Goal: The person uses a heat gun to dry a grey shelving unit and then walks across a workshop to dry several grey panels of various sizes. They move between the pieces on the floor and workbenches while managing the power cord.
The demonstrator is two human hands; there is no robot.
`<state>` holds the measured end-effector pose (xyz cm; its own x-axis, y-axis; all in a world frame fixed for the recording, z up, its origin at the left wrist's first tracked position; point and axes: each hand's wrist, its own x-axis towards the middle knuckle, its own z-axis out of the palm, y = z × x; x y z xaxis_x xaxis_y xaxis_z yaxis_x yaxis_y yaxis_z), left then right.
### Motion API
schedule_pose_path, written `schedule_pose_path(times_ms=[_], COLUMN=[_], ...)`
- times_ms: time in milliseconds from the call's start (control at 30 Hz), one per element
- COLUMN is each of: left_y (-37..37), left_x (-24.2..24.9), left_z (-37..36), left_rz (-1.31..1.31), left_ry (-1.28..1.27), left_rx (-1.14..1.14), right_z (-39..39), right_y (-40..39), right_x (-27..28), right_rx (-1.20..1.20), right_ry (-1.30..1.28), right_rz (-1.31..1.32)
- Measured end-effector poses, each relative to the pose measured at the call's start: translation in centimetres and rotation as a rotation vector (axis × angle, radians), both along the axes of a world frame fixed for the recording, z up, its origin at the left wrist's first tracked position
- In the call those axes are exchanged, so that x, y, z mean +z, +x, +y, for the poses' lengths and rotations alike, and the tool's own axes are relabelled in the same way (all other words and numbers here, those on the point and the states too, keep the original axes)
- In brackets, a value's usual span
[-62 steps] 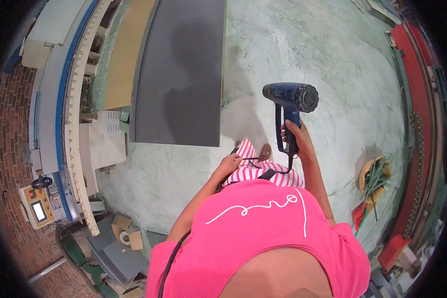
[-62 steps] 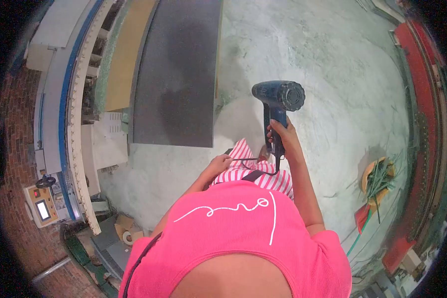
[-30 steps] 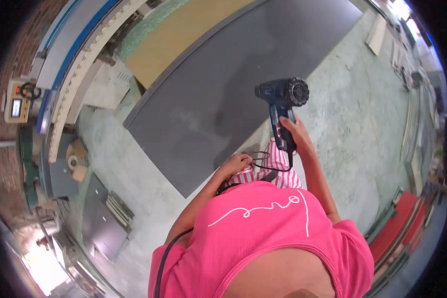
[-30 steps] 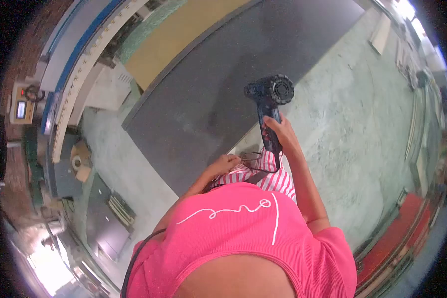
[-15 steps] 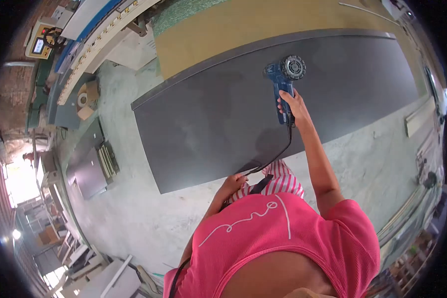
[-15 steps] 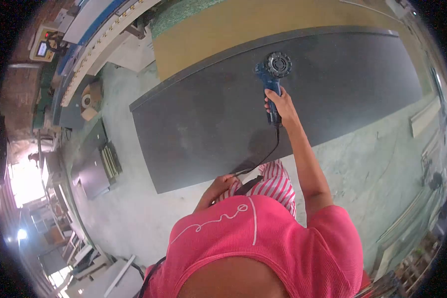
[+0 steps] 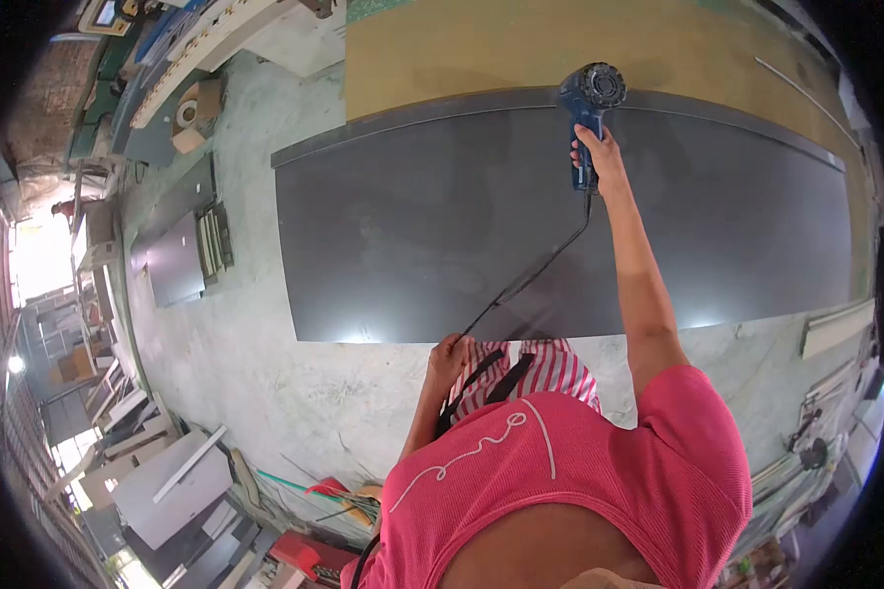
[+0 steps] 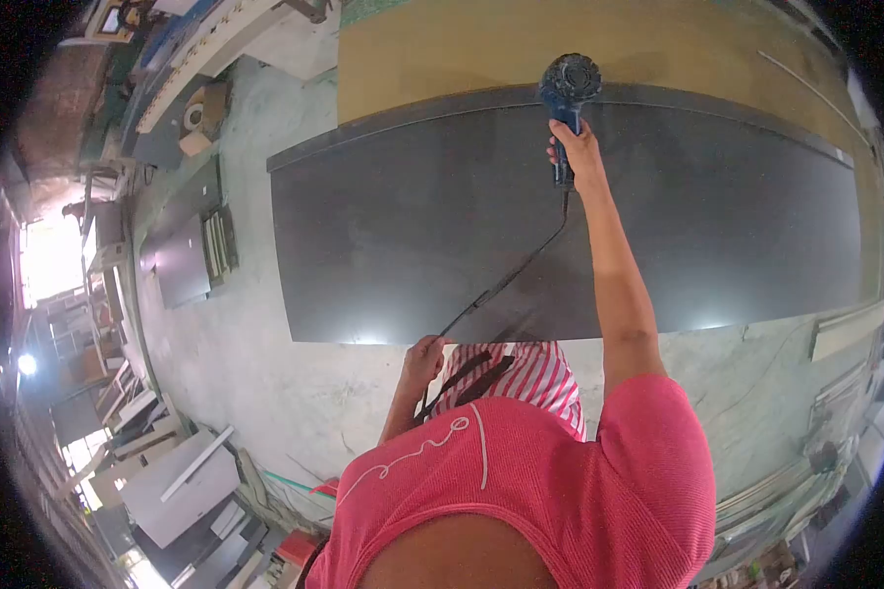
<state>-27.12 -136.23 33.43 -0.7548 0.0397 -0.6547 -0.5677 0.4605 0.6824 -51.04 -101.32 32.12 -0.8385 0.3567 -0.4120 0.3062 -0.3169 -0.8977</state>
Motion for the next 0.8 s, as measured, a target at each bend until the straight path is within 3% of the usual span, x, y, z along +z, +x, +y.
schedule_pose_path(times_ms=[800], left_y=[1.3], left_x=[-0.3], left_z=[0.4], left_rz=[0.019], left_ry=[-0.013], left_rx=[0.023], right_z=[0.5], right_y=[-2.5], right_x=[-3.0], right_rx=[0.049], right_ry=[-0.028], right_rz=[-0.01])
